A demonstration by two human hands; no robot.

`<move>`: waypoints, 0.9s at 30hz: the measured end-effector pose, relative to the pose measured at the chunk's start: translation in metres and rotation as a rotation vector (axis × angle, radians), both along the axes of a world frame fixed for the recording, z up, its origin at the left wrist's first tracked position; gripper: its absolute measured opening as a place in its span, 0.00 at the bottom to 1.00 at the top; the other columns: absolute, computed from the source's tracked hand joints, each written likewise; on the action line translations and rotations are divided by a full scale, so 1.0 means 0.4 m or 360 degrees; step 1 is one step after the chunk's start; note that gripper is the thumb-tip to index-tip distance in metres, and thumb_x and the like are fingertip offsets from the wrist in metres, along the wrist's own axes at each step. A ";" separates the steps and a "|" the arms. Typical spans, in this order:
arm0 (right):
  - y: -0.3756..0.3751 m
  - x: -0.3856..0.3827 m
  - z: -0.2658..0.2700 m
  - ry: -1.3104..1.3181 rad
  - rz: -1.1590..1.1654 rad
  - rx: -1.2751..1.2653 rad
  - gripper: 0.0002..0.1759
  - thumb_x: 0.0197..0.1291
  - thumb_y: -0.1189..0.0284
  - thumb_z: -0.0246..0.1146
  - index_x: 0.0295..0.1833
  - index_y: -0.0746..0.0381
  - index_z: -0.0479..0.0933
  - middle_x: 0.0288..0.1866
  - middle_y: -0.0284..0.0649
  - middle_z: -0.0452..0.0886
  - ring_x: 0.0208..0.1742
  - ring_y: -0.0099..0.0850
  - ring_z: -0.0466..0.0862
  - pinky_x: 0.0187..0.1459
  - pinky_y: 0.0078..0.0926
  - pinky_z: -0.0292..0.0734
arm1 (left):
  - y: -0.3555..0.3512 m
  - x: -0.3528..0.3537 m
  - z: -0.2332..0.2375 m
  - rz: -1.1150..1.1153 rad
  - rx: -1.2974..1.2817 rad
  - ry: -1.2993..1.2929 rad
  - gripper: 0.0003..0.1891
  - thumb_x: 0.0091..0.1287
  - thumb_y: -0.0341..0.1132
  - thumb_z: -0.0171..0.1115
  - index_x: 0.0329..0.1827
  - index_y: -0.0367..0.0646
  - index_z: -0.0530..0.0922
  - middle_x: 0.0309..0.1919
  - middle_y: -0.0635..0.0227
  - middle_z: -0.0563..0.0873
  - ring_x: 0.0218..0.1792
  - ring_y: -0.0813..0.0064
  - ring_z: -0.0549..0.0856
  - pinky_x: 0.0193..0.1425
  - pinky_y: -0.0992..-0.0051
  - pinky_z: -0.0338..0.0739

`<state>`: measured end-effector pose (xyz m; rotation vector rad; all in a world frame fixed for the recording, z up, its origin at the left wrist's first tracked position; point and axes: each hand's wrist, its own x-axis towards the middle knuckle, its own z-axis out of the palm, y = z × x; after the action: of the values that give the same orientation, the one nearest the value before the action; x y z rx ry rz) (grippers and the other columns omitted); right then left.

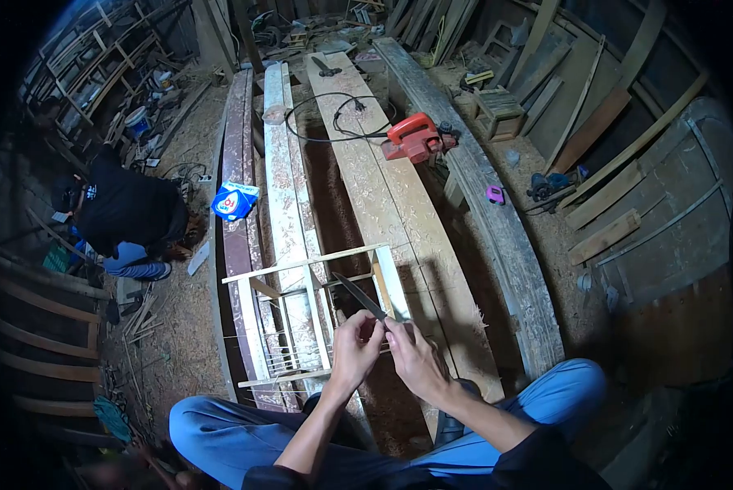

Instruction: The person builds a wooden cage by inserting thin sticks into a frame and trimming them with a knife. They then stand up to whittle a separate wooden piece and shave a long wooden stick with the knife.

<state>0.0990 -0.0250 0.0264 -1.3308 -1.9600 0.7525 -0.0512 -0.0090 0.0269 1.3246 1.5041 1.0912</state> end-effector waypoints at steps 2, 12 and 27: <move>-0.002 -0.010 0.002 0.0056 -0.0008 -0.0023 0.19 0.76 0.73 0.57 0.70 0.62 0.72 0.51 0.57 0.80 0.43 0.58 0.85 0.39 0.51 0.82 | -0.002 -0.005 -0.001 -0.0014 -0.0016 0.0058 0.06 0.71 0.30 0.67 0.43 0.34 0.84 0.26 0.61 0.84 0.23 0.73 0.80 0.31 0.74 0.75; 0.015 0.039 0.020 0.0066 -0.0108 -0.0124 0.15 0.76 0.76 0.57 0.64 0.65 0.74 0.47 0.61 0.81 0.45 0.59 0.84 0.44 0.51 0.80 | -0.008 0.010 -0.031 0.0178 0.0342 0.0247 0.06 0.68 0.25 0.69 0.45 0.35 0.88 0.31 0.63 0.85 0.29 0.78 0.82 0.32 0.77 0.76; -0.002 0.010 0.028 0.0318 -0.0077 -0.0159 0.14 0.77 0.74 0.56 0.63 0.66 0.73 0.50 0.59 0.84 0.49 0.57 0.86 0.48 0.47 0.82 | -0.010 0.022 -0.021 0.0203 0.0231 0.0192 0.07 0.69 0.27 0.70 0.47 0.36 0.89 0.23 0.65 0.80 0.23 0.79 0.76 0.28 0.74 0.70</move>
<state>0.1030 -0.0258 0.0376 -1.3021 -1.7475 0.9329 -0.0424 -0.0129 0.0184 1.4313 1.6427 1.2402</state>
